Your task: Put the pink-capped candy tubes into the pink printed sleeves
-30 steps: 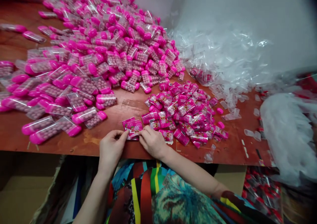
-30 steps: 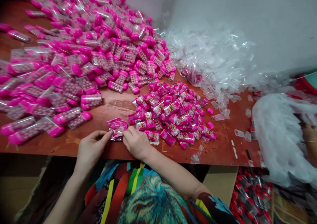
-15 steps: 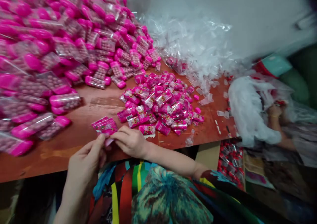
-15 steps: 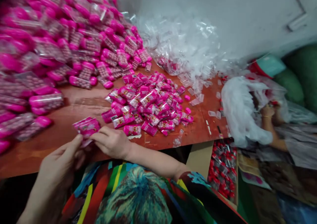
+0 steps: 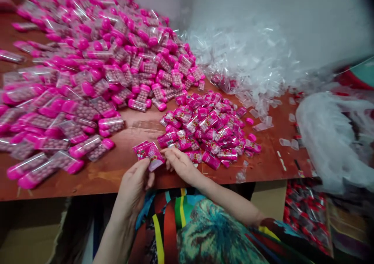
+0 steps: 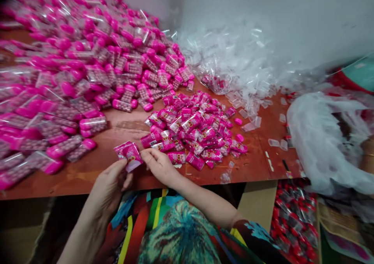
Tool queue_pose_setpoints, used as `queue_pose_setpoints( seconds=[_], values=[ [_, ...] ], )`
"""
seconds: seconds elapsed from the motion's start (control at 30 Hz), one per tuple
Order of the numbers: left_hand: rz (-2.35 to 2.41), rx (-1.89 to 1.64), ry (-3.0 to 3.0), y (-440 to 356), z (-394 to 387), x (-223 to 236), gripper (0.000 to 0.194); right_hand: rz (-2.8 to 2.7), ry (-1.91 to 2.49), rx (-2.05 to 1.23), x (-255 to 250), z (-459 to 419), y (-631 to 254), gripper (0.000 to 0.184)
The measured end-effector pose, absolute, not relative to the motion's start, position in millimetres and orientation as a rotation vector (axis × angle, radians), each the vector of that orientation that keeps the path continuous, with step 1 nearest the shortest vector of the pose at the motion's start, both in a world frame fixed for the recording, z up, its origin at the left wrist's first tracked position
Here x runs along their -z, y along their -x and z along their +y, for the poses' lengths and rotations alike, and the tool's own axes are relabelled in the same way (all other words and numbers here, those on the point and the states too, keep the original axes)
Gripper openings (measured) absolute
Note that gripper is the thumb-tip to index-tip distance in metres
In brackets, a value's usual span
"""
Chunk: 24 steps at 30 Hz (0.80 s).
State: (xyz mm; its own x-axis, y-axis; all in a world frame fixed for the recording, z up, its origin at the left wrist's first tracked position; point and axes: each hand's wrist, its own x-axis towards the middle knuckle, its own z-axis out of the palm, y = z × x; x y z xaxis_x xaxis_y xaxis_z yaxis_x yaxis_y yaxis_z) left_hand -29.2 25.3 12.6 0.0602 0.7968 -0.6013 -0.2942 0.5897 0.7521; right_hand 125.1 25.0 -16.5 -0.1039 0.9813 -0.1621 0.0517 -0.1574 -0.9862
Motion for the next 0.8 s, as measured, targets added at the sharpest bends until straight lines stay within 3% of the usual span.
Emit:
queue_pose_setpoints(
  seconds=[0.17,0.43,0.8],
  values=[
    [1.210,-0.860,-0.574,29,28,-15,0.038,-1.256,1.310,-1.335,9,43,-119,0.020],
    [1.338,-1.003,-0.647,32,38,-18,0.035,-1.277,1.303,-1.437,9,54,-112,0.024],
    [1.246,-1.109,-0.520,51,38,-21,0.037,-1.545,1.323,-1.237,2,67,-86,0.025]
  ],
)
